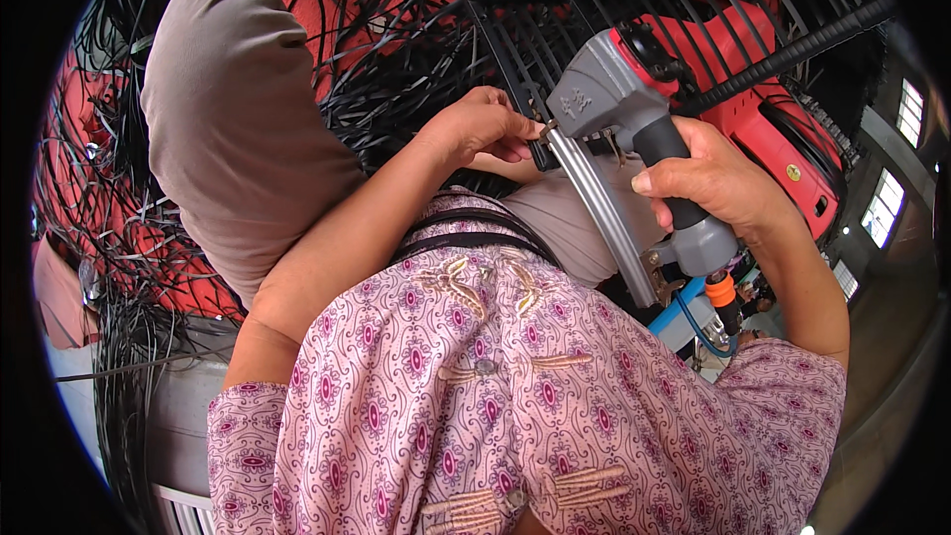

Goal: The person weaves black plastic strips through a furniture frame by hand, uses shears to cut the ends, and secures the strips with a pneumatic stapler.

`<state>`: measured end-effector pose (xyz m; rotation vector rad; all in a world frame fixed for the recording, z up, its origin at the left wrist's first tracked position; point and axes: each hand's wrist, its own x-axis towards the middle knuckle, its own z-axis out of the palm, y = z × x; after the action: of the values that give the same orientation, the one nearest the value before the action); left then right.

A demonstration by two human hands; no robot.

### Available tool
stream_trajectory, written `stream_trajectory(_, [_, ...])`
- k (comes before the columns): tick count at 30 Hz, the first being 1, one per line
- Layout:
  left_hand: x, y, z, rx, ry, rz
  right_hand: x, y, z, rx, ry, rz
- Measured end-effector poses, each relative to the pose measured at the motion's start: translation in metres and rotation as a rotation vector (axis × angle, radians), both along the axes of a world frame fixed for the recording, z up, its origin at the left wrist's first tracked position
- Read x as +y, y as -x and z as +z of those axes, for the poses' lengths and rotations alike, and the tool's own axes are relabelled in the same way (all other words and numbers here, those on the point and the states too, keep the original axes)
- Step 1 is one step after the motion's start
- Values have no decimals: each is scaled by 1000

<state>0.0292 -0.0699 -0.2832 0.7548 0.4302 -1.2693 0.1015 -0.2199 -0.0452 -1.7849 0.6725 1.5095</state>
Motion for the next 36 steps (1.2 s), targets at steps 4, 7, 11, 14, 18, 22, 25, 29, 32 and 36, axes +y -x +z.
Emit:
stream_trajectory(4, [1,0,3,10,-14,18,6,-1,0,6,9,10])
stream_trajectory(7, [0,0,2,15,-3,39,10,-2,2,4,38,29])
stream_trajectory(11, [0,1,1,0,-13,26,13,-3,0,24,49,63])
stream_trajectory(14, [1,-2,2,-13,-7,4,15,-6,0,32,48,103])
stream_trajectory(18, [1,-2,4,-5,-5,0,23,-6,1,8,40,111])
stream_trajectory(22, [1,1,5,-17,-13,21,20,-3,-2,32,50,144])
stream_trajectory(25, [0,3,4,-1,-26,36,18,-1,-2,44,37,151])
stream_trajectory(29, [-2,0,-7,81,-38,38,20,2,-2,23,43,142])
stream_trajectory(32, [-5,5,-11,80,-53,79,20,3,-2,4,42,154])
stream_trajectory(36, [-8,6,-21,7,-35,74,18,4,-4,7,50,182])
